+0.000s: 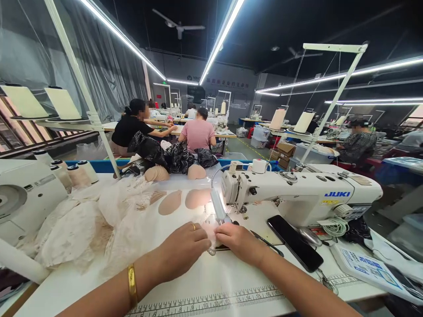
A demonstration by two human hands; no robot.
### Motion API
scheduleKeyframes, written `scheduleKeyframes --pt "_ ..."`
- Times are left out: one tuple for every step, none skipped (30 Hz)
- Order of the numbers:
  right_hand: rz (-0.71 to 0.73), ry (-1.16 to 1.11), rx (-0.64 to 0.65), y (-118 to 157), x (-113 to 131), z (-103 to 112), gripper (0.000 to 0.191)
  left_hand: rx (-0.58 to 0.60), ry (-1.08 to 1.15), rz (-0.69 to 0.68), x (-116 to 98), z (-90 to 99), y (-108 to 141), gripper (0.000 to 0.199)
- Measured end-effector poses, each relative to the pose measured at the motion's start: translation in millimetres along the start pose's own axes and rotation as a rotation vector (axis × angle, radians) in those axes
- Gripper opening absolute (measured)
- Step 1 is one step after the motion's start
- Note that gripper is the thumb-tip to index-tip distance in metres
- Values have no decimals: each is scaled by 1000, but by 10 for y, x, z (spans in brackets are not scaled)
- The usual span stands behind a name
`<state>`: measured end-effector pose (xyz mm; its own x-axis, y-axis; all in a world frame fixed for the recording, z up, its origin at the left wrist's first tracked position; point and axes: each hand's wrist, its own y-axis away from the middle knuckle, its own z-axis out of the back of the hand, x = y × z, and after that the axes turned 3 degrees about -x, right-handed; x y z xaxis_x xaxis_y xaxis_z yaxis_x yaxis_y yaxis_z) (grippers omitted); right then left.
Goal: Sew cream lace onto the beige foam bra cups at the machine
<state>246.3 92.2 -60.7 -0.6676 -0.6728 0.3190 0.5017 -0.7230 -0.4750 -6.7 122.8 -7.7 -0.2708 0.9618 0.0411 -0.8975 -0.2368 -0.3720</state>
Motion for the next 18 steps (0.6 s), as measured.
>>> scheduleKeyframes --pt "-2 -6 16 12 -43 21 31 1 -14 -9 31 -76 -72 24" --pt "-8 -14 24 25 -75 41 32 20 -27 -10 67 -151 -140 24" --pt "-14 -20 22 40 -98 60 33 51 -37 -2 105 -221 -199 22" --pt "-15 -21 11 58 -113 78 35 83 -50 10 141 -286 -242 19" --pt "-12 -13 -2 77 -120 96 37 104 -62 29 172 -345 -269 20" --pt "-8 4 -13 98 -122 114 39 105 -67 51 197 -396 -279 21" --pt "-7 28 -15 117 -119 133 40 89 -57 68 215 -438 -276 23" --pt "-11 53 -7 134 -113 152 40 63 -31 81 226 -471 -265 24" --pt "-21 74 10 147 -105 170 40 31 1 91 231 -495 -250 24" --pt "-35 88 28 156 -97 187 38 -7 33 100 233 -510 -237 25" --pt "-48 93 43 161 -91 200 37 -48 58 103 233 -517 -228 25" --pt "-55 92 50 162 -88 209 35 -82 76 99 231 -519 -223 27" --pt "-58 88 53 161 -88 214 34 -107 87 91 228 -518 -224 28" --pt "-59 82 52 160 -91 214 33 -124 91 83 225 -515 -229 29" --pt "-57 74 47 159 -96 212 33 -133 92 78 221 -512 -235 30" --pt "-54 67 40 159 -102 207 33 -134 90 74 216 -511 -241 30" --pt "-52 61 34 159 -107 202 33 -133 81 76 211 -512 -246 30" --pt "-50 57 30 160 -111 197 33 -135 63 87 205 -516 -250 29"
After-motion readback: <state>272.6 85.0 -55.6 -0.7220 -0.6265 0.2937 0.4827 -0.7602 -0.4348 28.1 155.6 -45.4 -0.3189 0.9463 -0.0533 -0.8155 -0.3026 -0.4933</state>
